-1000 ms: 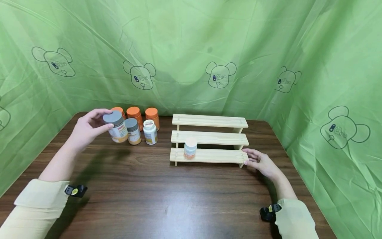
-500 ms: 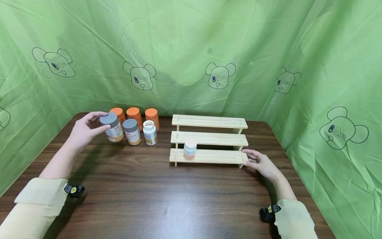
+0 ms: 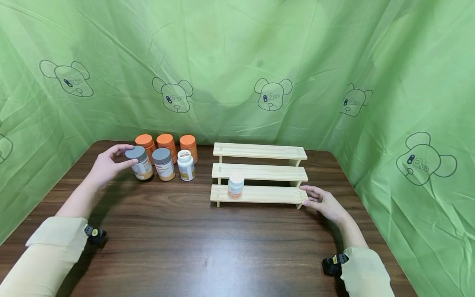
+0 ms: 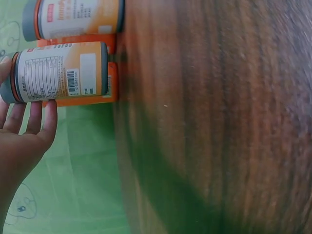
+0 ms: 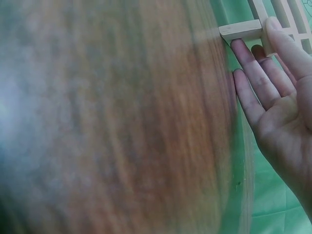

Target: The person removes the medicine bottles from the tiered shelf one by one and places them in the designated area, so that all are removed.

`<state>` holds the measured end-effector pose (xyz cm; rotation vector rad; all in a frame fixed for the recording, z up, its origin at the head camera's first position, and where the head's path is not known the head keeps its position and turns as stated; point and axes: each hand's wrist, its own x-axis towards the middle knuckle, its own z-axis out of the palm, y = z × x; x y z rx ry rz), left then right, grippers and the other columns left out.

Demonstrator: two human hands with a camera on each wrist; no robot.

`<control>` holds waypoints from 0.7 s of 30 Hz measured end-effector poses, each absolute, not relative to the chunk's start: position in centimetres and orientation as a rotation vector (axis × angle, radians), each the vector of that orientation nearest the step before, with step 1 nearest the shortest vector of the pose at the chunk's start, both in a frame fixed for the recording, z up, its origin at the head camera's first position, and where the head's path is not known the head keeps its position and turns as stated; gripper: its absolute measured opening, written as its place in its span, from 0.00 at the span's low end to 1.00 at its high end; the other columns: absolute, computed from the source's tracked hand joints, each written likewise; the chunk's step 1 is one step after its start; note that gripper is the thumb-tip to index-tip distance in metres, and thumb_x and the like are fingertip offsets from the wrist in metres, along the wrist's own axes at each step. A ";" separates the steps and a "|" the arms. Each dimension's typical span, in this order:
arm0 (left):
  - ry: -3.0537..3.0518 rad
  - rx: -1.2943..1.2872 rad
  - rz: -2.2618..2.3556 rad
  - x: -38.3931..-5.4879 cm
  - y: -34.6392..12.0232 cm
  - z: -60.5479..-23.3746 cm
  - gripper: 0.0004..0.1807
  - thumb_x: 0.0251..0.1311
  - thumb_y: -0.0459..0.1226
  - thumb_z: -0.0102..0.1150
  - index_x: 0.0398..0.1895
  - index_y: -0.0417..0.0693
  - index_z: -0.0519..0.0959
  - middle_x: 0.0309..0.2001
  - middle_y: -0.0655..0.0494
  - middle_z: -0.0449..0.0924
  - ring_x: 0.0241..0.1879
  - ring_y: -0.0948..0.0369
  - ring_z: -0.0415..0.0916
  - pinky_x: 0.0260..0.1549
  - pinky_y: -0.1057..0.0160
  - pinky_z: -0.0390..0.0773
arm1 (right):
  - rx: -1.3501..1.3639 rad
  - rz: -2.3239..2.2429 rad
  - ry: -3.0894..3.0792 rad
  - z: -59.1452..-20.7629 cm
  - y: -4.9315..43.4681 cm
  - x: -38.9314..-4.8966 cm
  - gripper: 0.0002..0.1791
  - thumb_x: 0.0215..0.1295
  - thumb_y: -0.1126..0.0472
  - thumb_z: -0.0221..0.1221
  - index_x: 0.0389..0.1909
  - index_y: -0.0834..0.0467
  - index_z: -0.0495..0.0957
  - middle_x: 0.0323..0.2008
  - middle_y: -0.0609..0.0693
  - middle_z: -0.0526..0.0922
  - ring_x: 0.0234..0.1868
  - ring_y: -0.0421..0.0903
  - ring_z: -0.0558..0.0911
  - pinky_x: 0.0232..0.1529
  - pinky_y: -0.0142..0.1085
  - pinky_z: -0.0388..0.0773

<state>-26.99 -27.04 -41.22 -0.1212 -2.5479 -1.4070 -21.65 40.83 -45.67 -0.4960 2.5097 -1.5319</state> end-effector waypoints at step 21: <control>-2.613 -0.121 -1.447 -27.3 -27.2 -41.9 0.33 0.56 0.49 0.64 0.63 0.48 0.67 0.58 0.45 0.70 0.56 0.54 0.64 0.51 0.53 0.65 | -0.490 -1.535 2.500 -45.6 40.7 -21.6 0.29 0.64 0.65 0.59 0.65 0.66 0.63 0.53 0.42 0.79 0.52 0.30 0.77 0.47 0.25 0.76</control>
